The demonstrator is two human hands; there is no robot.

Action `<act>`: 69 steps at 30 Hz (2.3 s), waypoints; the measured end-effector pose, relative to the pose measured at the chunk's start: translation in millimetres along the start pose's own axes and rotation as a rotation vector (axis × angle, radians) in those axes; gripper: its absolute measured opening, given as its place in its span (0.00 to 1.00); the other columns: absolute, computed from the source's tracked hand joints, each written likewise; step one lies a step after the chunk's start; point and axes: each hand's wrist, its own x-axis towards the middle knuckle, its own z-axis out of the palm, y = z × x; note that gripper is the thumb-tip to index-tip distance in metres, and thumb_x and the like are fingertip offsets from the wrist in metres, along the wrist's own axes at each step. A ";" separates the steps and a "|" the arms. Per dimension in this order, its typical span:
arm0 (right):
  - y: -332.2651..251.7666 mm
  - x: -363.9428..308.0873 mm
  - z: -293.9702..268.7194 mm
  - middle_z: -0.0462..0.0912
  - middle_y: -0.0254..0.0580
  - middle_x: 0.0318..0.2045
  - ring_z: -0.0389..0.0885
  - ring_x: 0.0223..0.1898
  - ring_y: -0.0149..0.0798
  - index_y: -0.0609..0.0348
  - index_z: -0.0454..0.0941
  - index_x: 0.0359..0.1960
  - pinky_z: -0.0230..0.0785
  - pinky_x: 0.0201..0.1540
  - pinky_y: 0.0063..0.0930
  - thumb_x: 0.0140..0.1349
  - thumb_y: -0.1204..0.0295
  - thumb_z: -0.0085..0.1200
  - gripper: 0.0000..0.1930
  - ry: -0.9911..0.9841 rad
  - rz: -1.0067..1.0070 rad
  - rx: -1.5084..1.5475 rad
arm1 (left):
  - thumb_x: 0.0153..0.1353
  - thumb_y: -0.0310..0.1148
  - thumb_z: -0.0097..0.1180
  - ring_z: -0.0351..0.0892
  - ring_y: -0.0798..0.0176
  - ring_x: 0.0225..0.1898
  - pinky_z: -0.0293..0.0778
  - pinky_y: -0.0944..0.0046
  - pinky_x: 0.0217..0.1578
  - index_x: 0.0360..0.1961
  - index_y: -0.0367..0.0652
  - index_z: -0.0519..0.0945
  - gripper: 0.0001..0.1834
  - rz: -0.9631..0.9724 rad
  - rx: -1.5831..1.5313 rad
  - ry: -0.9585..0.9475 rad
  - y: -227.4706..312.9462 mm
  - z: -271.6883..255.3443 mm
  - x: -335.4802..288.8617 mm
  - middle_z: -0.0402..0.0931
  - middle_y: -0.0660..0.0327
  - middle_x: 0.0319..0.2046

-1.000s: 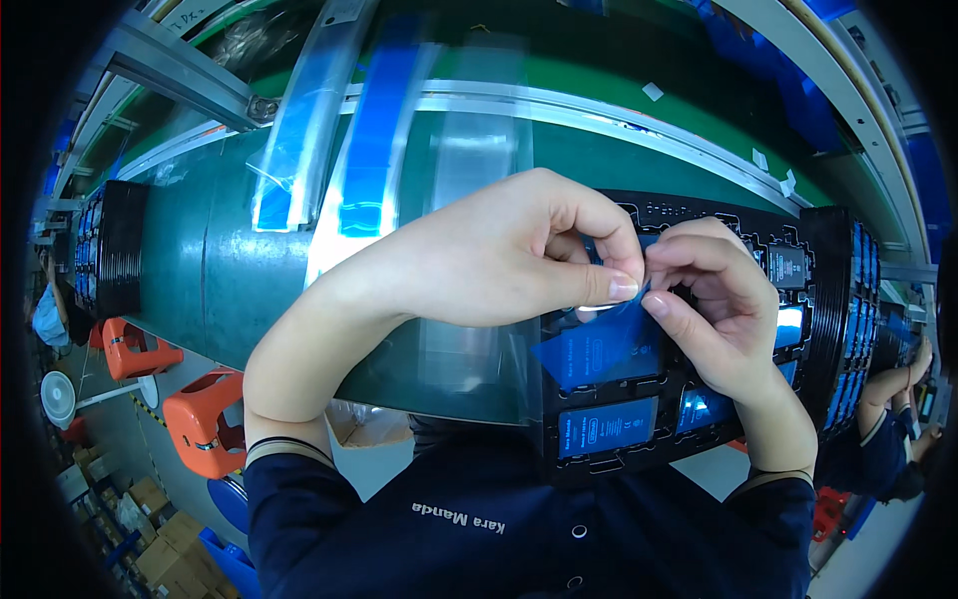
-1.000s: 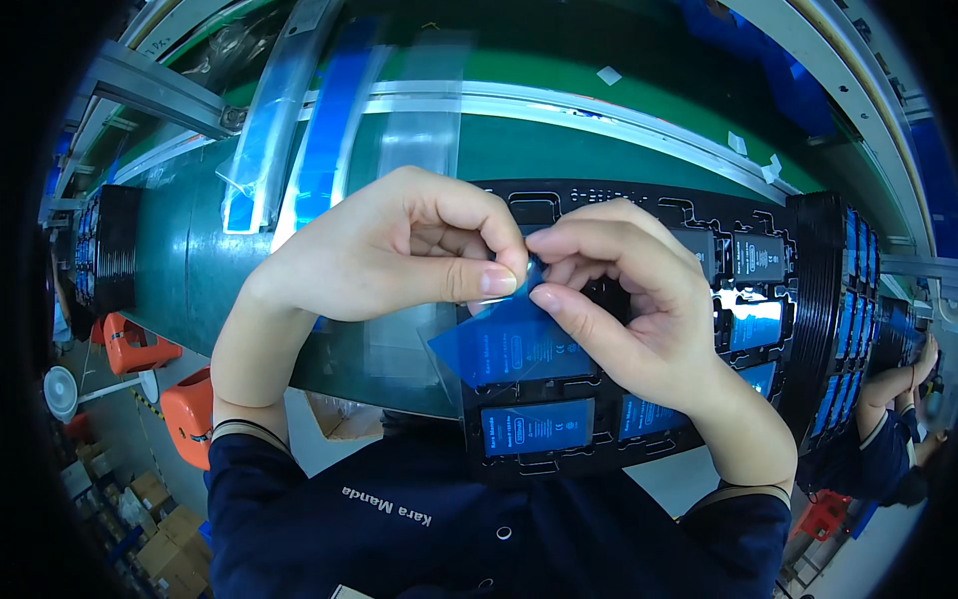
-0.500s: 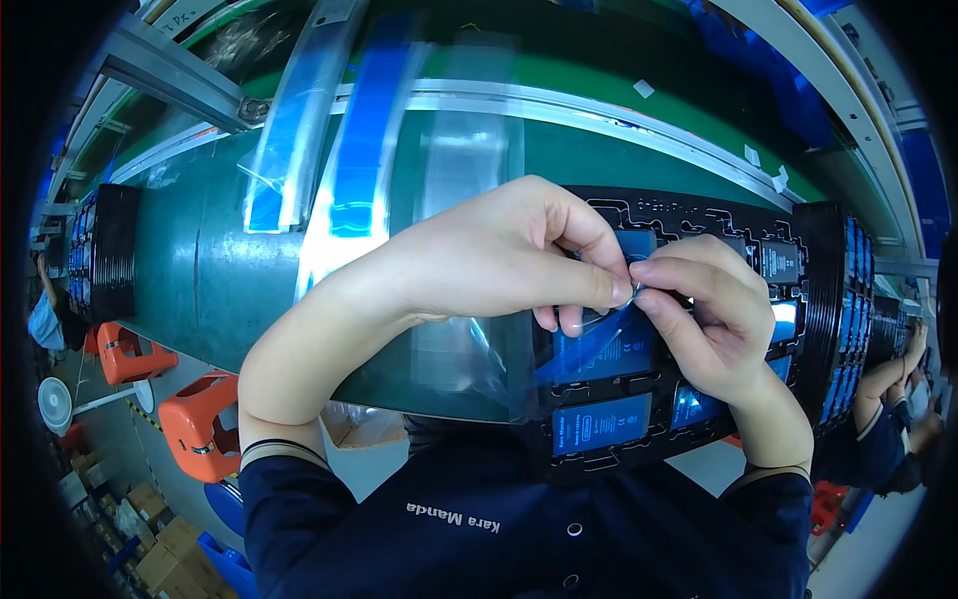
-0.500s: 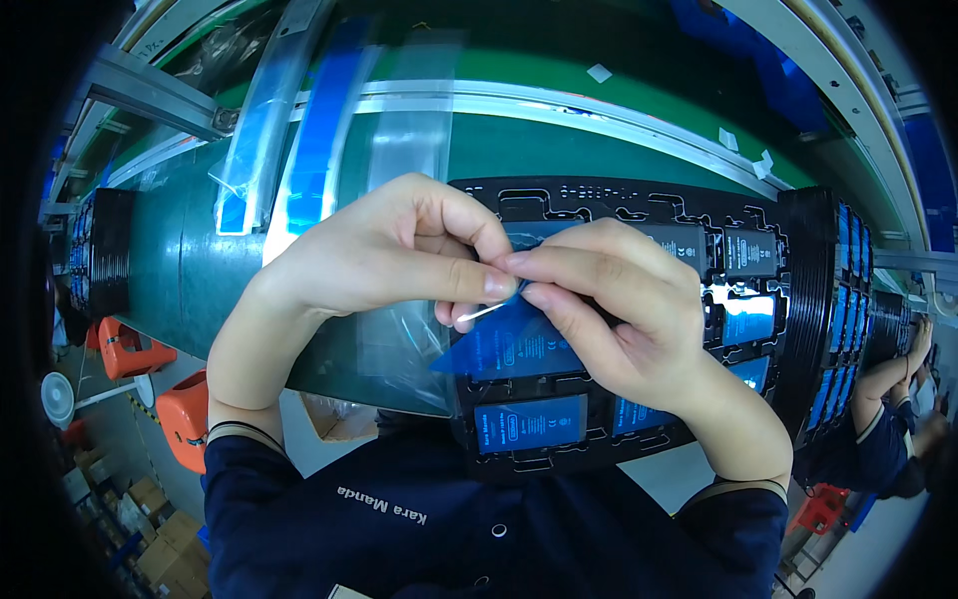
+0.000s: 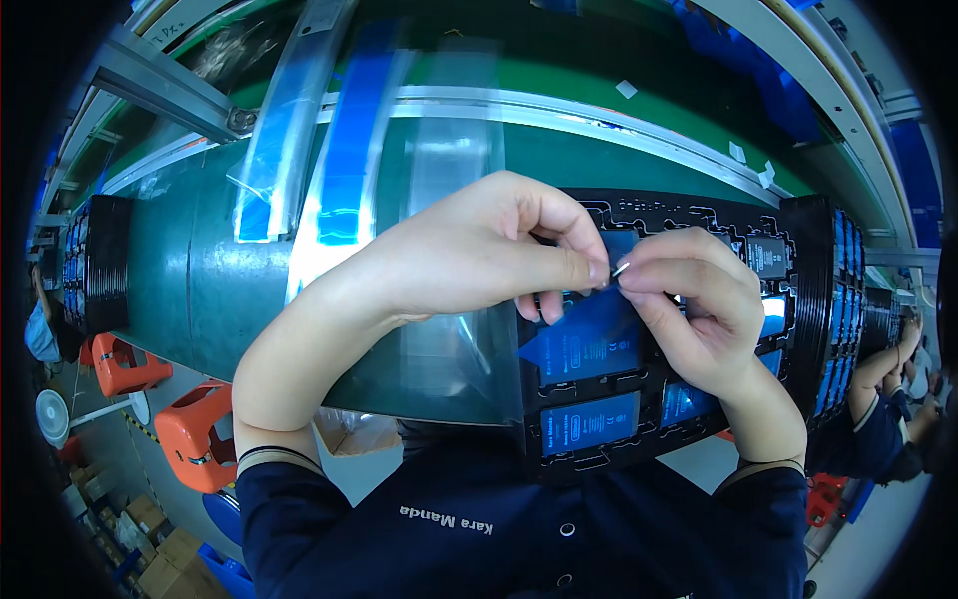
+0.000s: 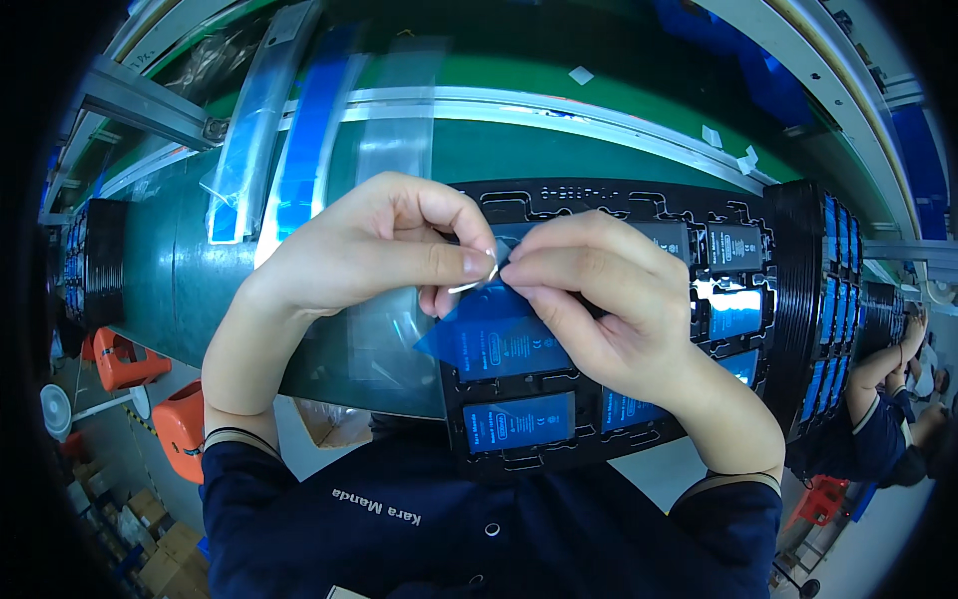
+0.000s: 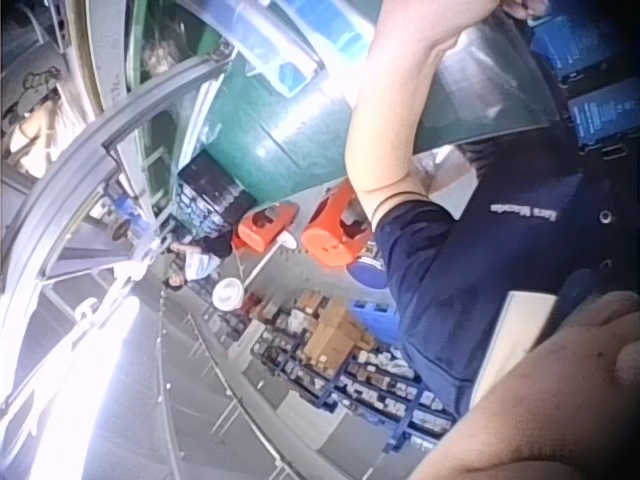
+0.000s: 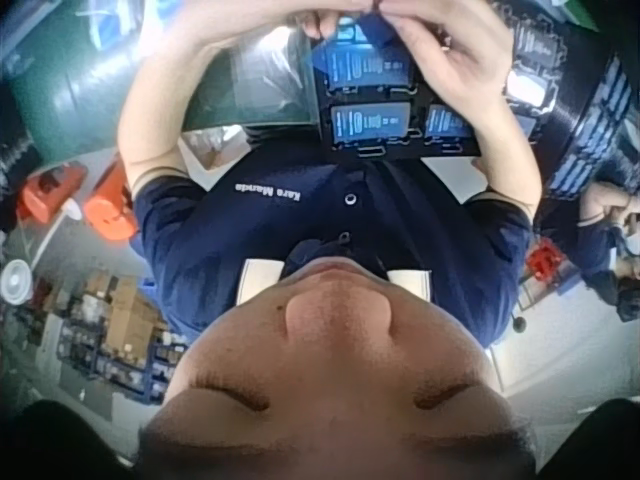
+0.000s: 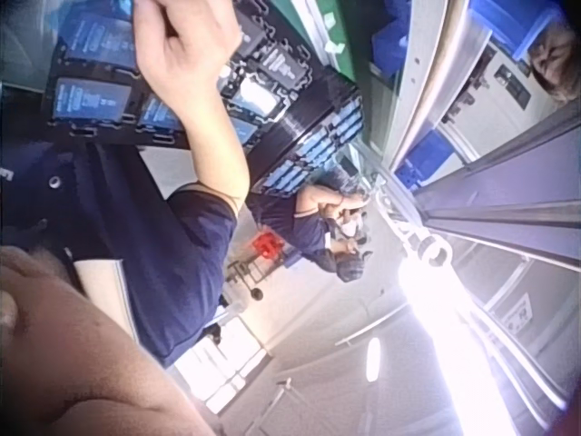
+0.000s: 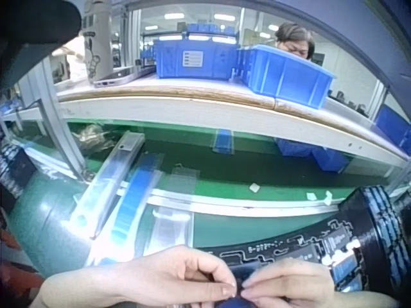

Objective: The person applies blue protective film labels to a tray of black rectangular electronic components. They peel the backing from each label and carefully place it onto the surface of each component in the tray.

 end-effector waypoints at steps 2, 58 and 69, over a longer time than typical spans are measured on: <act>0.0 1.0 3.9 0.81 0.48 0.40 0.81 0.41 0.40 0.62 0.84 0.33 0.74 0.42 0.29 0.50 0.84 0.61 0.09 0.074 0.014 -0.020 | 0.62 0.29 0.59 0.78 0.75 0.26 0.72 0.75 0.26 0.34 0.36 0.80 0.06 0.085 0.155 0.124 1.9 -1.9 -0.2 0.79 0.65 0.28; 24.5 0.3 -26.3 0.79 0.41 0.41 0.77 0.38 0.24 0.64 0.74 0.44 0.72 0.36 0.16 0.65 0.79 0.53 0.07 0.423 0.276 0.428 | 0.64 0.45 0.56 0.84 0.62 0.31 0.76 0.62 0.38 0.61 0.34 0.67 0.32 0.078 0.921 0.640 -24.6 -45.9 28.0 0.83 0.49 0.30; 23.4 -1.5 -17.2 0.81 0.40 0.40 0.79 0.37 0.24 0.64 0.76 0.43 0.72 0.38 0.17 0.64 0.78 0.55 0.07 0.320 0.295 0.439 | 0.59 0.41 0.62 0.79 0.67 0.16 0.74 0.68 0.22 0.62 0.32 0.64 0.35 0.165 0.847 0.797 -44.9 -49.8 42.5 0.79 0.59 0.16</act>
